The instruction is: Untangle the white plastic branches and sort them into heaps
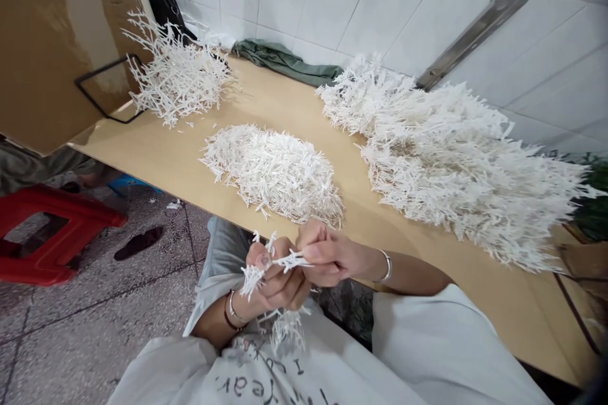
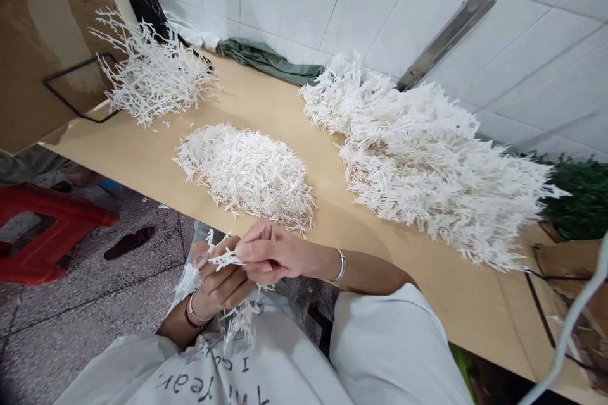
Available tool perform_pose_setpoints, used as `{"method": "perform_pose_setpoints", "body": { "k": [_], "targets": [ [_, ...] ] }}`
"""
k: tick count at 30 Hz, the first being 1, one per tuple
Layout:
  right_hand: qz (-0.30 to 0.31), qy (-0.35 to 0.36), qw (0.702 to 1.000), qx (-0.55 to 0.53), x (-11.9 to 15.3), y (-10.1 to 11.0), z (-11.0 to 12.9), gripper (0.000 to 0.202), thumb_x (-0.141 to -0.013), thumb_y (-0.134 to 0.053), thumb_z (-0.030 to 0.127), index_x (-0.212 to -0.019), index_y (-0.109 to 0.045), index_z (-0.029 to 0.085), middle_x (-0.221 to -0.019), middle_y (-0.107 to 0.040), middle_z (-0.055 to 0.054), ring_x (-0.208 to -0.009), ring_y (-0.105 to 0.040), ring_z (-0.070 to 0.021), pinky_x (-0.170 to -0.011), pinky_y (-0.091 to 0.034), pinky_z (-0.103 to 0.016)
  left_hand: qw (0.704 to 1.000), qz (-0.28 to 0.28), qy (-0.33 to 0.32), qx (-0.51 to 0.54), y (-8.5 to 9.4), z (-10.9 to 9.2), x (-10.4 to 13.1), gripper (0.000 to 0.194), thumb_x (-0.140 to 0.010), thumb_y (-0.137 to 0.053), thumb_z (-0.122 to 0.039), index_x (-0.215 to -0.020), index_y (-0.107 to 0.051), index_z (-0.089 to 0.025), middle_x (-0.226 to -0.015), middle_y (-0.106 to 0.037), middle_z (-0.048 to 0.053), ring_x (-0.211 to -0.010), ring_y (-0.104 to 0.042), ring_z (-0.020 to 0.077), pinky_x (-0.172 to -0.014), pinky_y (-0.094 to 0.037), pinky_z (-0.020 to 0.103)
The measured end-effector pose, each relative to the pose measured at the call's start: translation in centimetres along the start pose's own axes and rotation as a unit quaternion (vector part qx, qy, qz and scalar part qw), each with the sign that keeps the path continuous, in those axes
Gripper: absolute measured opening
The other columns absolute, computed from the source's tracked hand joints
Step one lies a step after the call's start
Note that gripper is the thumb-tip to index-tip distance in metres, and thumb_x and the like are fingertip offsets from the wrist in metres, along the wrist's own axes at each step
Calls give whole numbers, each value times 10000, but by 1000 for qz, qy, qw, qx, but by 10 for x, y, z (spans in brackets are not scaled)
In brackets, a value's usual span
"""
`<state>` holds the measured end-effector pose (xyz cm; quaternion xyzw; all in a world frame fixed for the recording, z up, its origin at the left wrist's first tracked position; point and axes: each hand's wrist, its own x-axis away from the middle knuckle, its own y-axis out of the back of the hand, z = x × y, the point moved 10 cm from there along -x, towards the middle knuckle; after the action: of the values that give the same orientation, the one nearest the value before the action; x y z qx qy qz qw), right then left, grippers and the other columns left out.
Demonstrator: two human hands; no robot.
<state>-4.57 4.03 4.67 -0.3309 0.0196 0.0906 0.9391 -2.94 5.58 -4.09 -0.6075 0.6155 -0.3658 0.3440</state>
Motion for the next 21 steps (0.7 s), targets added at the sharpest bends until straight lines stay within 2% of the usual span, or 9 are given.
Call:
{"method": "perform_pose_setpoints", "body": {
  "k": [4, 7, 10, 13, 18, 21],
  "targets": [
    [35, -15, 999, -13, 5, -9, -5, 407, -927, -504, 225, -539, -418, 137, -432, -350, 91, -302, -277, 6, -312, -216, -117, 985, 158, 64, 38, -35, 9, 11, 632, -557, -585, -623, -256, -168, -256, -171, -105, -37, -146, -128, 100, -210, -169, 289],
    [52, -32, 998, 27, 4, -11, -7, 448, -904, -547, 263, -505, -383, 142, -436, -346, 85, -326, -282, 8, -328, -222, -123, 970, 220, 95, 43, -55, 3, 16, 611, -502, -643, -549, -227, -187, -249, -163, -131, -26, -153, -126, 95, -215, -106, 276],
    [43, -25, 997, 60, -1, -8, -2, 465, -900, -552, 290, -494, -375, 148, -417, -340, 86, -324, -269, 6, -328, -200, -130, 968, 228, 100, 38, -63, -7, 15, 645, -506, -630, -525, -226, -131, -228, -161, -77, -36, -157, -64, 64, -240, -42, 252],
    [35, -14, 996, 75, -5, -7, 4, 471, -908, -535, 302, -491, -376, 151, -413, -340, 86, -320, -268, 3, -336, -202, -144, 972, 212, 94, 30, -63, -13, 11, 671, -535, -606, -526, -248, -89, -208, -164, -53, -42, -156, -37, 48, -263, -16, 234],
    [29, -35, 993, 107, -5, -4, 4, 481, -888, -554, 361, -481, -405, 153, -412, -366, 78, -322, -289, -11, -341, -239, -162, 976, 197, 88, 13, -61, -14, 7, 634, -499, -638, -521, -248, -146, -209, -173, -94, -35, -161, -80, 58, -277, -35, 238],
    [20, -30, 993, 111, -4, -3, 4, 449, -884, -566, 330, -498, -437, 142, -413, -380, 77, -331, -297, -13, -347, -250, -159, 978, 195, 72, 9, -60, -18, 6, 623, -493, -650, -512, -237, -171, -207, -172, -132, -24, -165, -93, 59, -281, -36, 243]
  ]
}}
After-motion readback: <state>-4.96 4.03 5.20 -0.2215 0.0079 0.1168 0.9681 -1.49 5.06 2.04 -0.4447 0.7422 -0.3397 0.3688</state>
